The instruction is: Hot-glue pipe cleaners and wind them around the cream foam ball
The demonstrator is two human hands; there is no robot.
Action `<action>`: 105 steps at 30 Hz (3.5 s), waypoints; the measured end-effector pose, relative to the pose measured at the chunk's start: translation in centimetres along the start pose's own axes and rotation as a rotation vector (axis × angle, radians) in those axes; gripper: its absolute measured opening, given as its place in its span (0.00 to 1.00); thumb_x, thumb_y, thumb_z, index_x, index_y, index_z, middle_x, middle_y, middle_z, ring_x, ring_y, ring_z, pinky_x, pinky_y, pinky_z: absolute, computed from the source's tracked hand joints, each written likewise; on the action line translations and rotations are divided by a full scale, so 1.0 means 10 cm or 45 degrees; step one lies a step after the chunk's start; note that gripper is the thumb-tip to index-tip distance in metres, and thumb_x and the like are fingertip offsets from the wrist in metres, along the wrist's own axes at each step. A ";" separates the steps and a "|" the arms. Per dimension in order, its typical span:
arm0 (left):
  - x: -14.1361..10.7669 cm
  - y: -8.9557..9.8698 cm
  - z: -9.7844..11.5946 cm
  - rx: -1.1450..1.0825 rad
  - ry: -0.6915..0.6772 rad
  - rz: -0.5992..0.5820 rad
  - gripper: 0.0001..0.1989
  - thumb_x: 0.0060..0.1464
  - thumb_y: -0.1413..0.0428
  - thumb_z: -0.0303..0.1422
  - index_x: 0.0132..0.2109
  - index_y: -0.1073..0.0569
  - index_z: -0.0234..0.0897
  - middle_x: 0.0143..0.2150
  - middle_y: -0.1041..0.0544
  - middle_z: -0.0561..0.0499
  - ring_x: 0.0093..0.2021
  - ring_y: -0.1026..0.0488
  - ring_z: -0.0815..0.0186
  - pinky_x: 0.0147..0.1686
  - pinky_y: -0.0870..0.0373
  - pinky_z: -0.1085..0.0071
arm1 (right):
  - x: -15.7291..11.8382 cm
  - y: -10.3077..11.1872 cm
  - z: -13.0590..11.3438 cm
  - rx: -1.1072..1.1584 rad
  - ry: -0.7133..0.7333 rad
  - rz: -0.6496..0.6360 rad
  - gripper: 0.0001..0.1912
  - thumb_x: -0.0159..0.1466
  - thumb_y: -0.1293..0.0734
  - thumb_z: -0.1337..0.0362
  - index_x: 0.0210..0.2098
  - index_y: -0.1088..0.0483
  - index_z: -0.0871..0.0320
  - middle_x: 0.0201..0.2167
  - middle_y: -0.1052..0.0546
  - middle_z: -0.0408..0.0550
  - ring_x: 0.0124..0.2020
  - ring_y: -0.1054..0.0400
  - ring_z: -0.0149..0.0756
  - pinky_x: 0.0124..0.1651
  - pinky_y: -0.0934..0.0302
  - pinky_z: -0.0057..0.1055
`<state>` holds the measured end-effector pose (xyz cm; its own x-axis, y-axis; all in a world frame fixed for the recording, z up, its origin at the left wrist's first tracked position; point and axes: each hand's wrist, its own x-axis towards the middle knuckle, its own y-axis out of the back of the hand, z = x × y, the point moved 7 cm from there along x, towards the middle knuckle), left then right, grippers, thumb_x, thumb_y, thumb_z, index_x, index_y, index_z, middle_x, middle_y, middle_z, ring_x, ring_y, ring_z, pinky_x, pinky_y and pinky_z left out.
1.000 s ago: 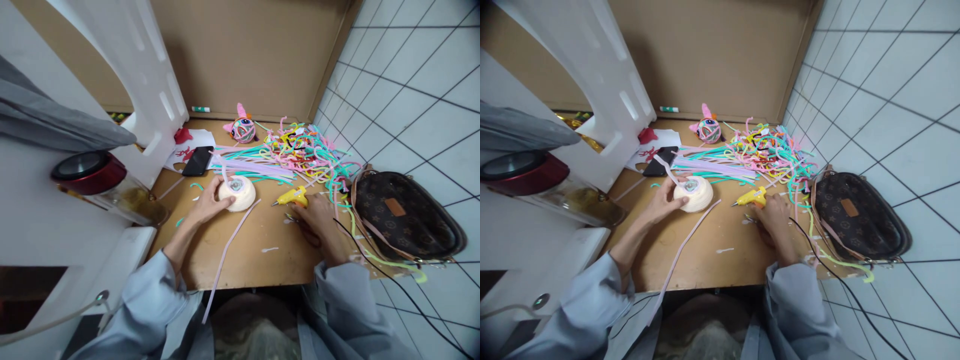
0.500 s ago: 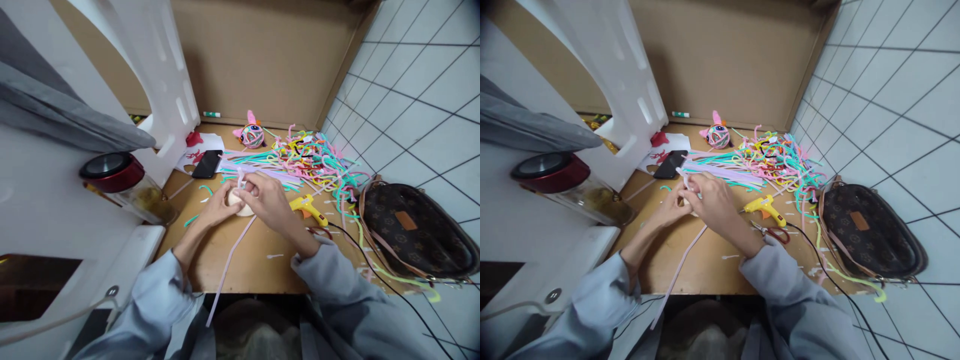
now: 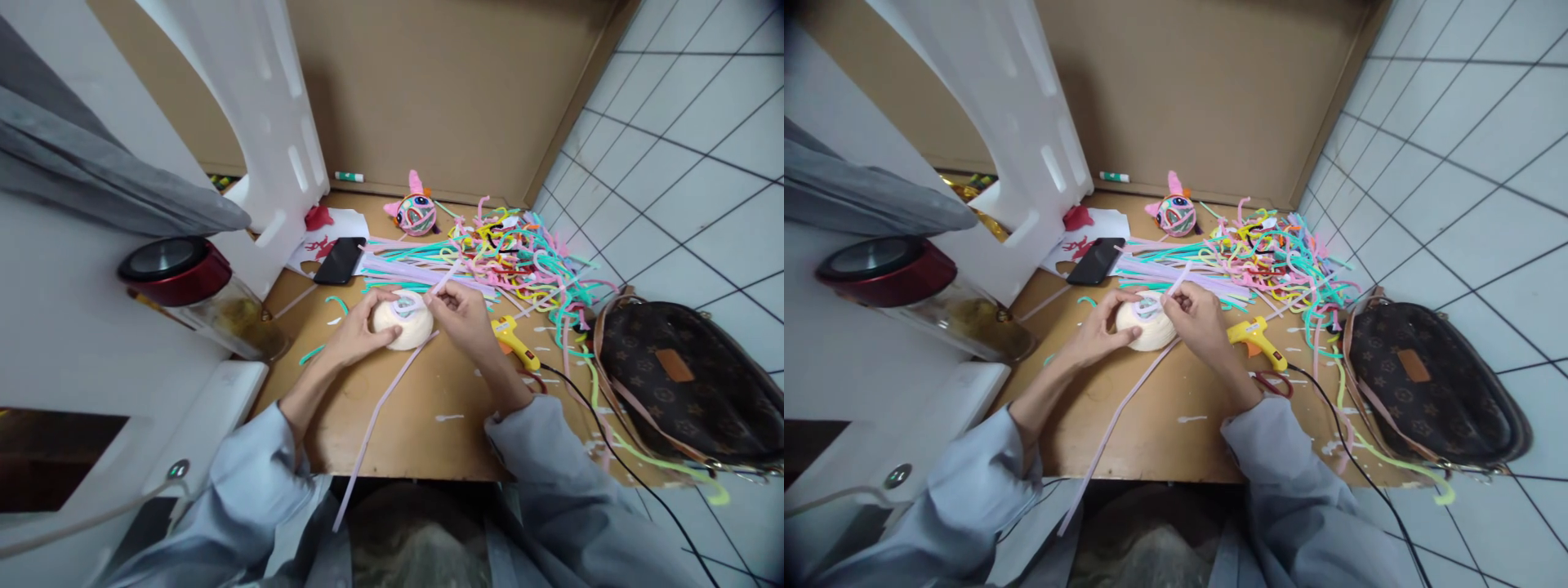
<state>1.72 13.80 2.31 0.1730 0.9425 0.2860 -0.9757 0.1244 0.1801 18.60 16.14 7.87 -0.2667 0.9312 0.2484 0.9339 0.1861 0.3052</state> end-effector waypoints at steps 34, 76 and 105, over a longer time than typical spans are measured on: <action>-0.01 0.01 -0.05 -0.026 0.009 -0.047 0.27 0.47 0.34 0.42 0.52 0.31 0.39 0.69 0.33 0.37 0.69 0.35 0.46 0.69 0.42 0.48 | -0.06 -0.08 -0.01 -0.234 0.197 -0.146 0.05 0.62 0.38 0.64 0.31 0.32 0.57 0.26 0.33 0.41 0.29 0.40 0.33 0.35 0.46 0.30; 0.00 0.00 -0.10 -0.137 0.098 0.155 0.20 0.49 0.37 0.44 0.45 0.30 0.40 0.63 0.25 0.42 0.60 0.27 0.52 0.57 0.30 0.57 | -0.10 -0.11 -0.09 -0.389 0.227 -0.269 0.06 0.64 0.38 0.65 0.31 0.33 0.56 0.29 0.31 0.43 0.31 0.39 0.34 0.38 0.46 0.31; -0.02 -0.02 -0.03 -0.138 0.085 0.119 0.19 0.48 0.37 0.41 0.45 0.30 0.38 0.62 0.26 0.41 0.61 0.28 0.51 0.59 0.34 0.56 | -0.12 -0.20 -0.09 -0.459 0.279 0.011 0.06 0.62 0.37 0.67 0.28 0.37 0.54 0.28 0.31 0.44 0.31 0.38 0.37 0.38 0.45 0.32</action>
<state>1.86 13.70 1.98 0.0749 0.9697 0.2327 -0.9966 0.0644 0.0520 16.87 14.34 7.81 -0.3398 0.8365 0.4299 0.8037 0.0209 0.5946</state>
